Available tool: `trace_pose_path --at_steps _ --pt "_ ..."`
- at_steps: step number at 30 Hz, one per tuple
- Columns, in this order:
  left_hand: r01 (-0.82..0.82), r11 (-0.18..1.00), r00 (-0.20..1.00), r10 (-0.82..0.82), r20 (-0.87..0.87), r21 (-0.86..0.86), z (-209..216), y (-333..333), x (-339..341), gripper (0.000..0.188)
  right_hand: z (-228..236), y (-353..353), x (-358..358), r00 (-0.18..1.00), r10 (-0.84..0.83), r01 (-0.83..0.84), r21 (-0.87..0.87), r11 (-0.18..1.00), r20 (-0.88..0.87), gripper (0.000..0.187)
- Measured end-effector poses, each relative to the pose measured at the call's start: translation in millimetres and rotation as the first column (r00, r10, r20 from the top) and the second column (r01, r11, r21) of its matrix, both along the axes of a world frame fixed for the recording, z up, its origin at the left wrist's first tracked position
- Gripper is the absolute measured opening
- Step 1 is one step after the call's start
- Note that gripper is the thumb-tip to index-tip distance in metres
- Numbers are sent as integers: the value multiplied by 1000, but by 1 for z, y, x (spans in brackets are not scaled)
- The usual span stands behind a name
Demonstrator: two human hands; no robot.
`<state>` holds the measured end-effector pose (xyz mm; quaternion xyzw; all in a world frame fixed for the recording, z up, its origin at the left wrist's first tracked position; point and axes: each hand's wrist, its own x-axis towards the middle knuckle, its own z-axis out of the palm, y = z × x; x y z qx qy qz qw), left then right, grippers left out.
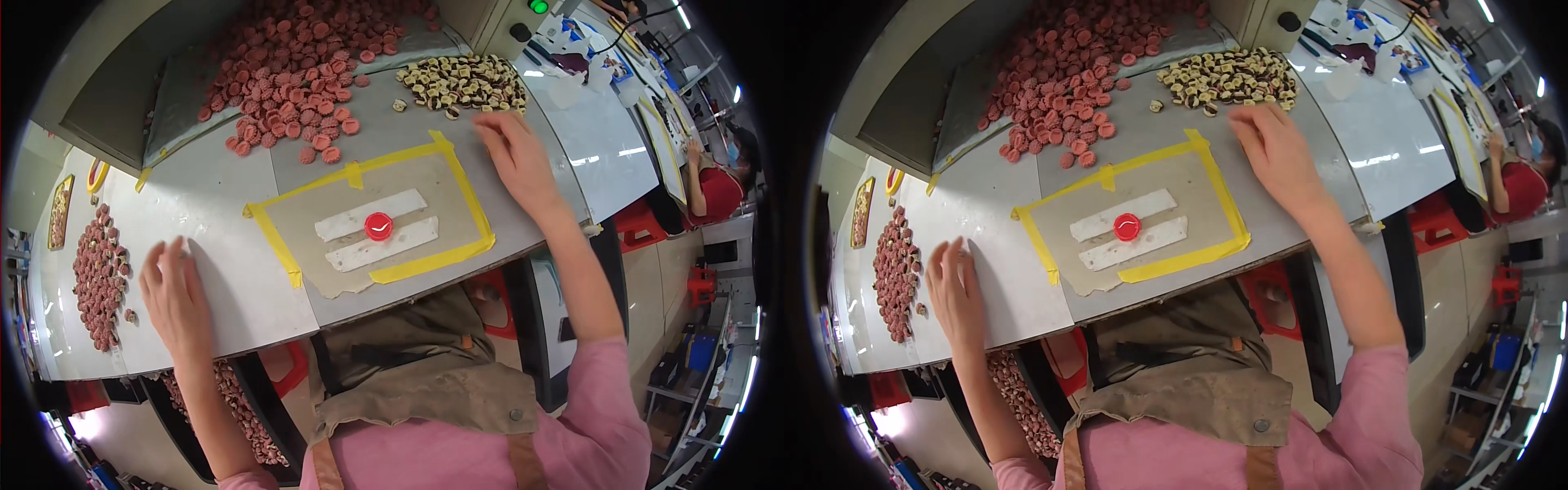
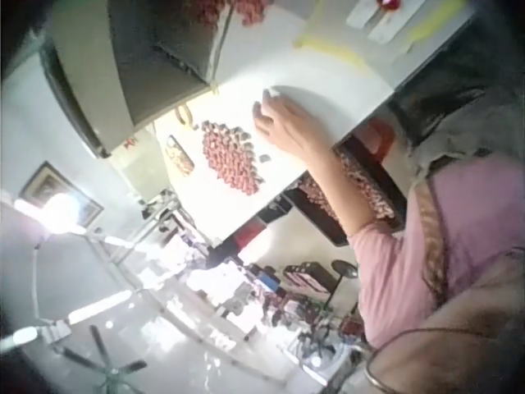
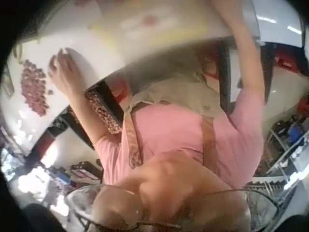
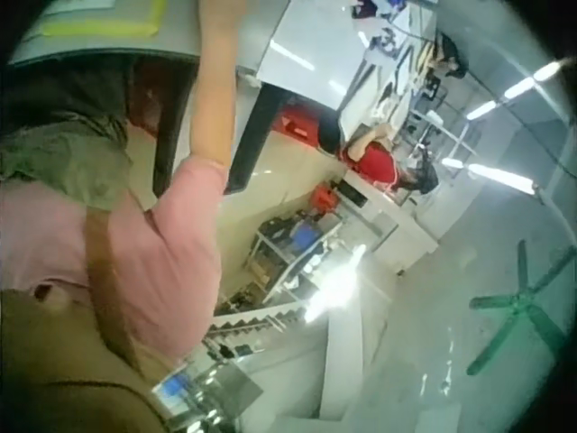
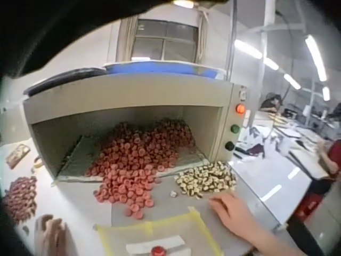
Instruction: The person dumps figurine parts from a tray onto the table, pours glue from a bottle into a small cap, and assembles figurines by dipping the parts into the glue and pressing them together.
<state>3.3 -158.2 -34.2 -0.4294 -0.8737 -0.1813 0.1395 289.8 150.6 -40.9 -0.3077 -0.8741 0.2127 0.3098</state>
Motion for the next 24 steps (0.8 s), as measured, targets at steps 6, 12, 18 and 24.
trace_pose_path --at_steps 6,12,18,24 --pt "343 933 932 -352 83 110 15 74 18 35 -12 34 -28 985 148 -168 305 937 88 18" --pt "488 856 859 -506 79 169 -17 133 3 23 8 -4 -32 983 175 -173 -44 984 49 14" --pt "384 899 812 -438 386 212 -22 137 2 17 16 -54 -7 972 234 -219 -284 933 20 15" --pt "416 880 827 -470 308 228 -17 124 -2 20 1 -57 -4 961 200 -220 89 972 190 13"
